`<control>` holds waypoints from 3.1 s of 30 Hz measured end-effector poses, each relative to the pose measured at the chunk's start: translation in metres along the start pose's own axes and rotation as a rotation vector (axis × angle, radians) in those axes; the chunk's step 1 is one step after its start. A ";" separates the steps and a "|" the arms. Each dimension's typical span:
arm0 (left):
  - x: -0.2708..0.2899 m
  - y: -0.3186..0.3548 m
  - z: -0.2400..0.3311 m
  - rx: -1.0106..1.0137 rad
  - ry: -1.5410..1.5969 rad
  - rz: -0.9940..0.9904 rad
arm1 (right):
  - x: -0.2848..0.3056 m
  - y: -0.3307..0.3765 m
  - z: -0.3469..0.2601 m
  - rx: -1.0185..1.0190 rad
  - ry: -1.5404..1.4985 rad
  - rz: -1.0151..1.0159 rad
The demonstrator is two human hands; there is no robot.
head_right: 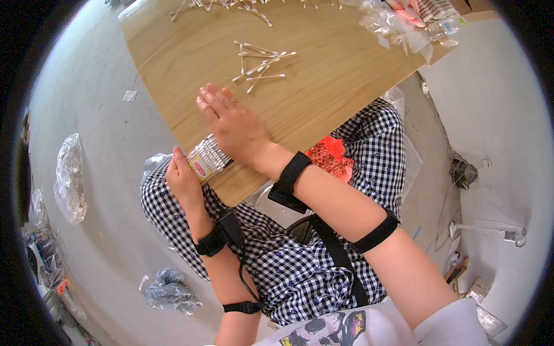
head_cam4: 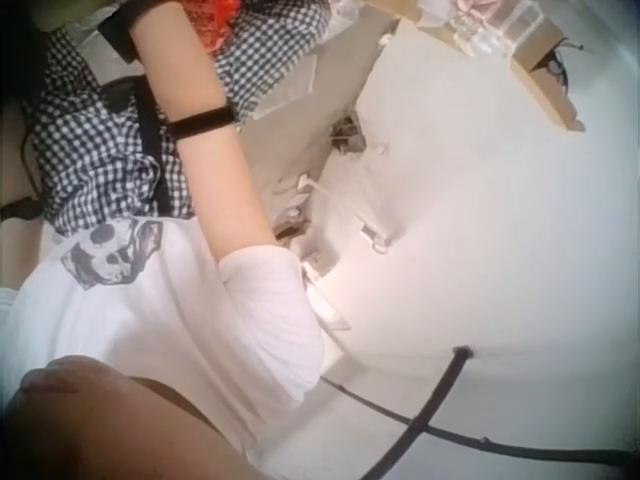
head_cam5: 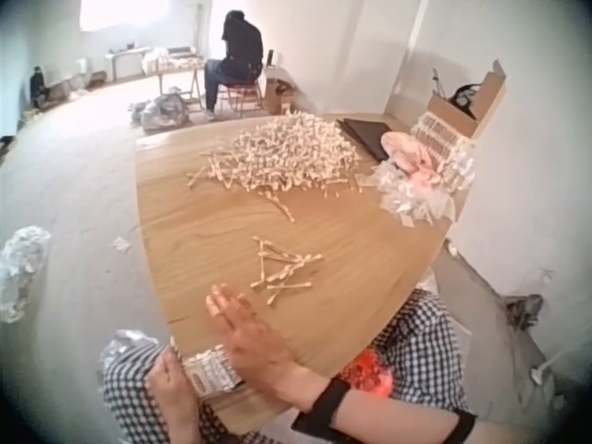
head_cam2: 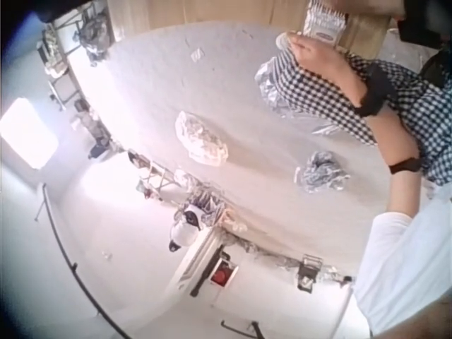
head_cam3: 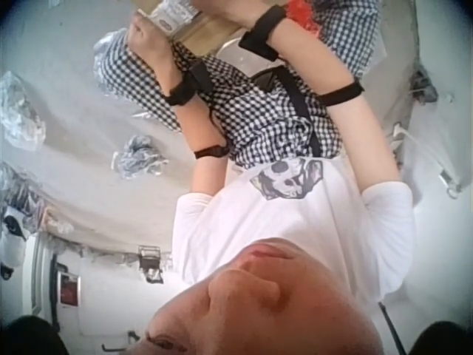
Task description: Organize cotton swabs into a neat stack and place them into a small plastic package.
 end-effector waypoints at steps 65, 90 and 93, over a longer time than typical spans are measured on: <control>0.035 0.052 0.091 -0.164 0.125 -0.232 | 0.082 0.056 -0.062 -0.616 -1.651 0.209; -0.046 0.049 0.052 -0.101 0.456 -0.470 | 0.083 0.047 0.015 -0.820 -1.393 -0.075; -0.046 0.046 0.050 -0.169 0.389 -0.453 | 0.084 0.044 0.015 -0.814 -1.378 -0.096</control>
Point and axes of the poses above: each hand's wrist, its own y-axis away from the middle knuckle, its own x-axis out of the back of the hand, z = x × y, the point moved 3 cm from there along -y, towards the middle knuckle, and after that the axes turned 8 degrees about x, right-handed, at the moved point
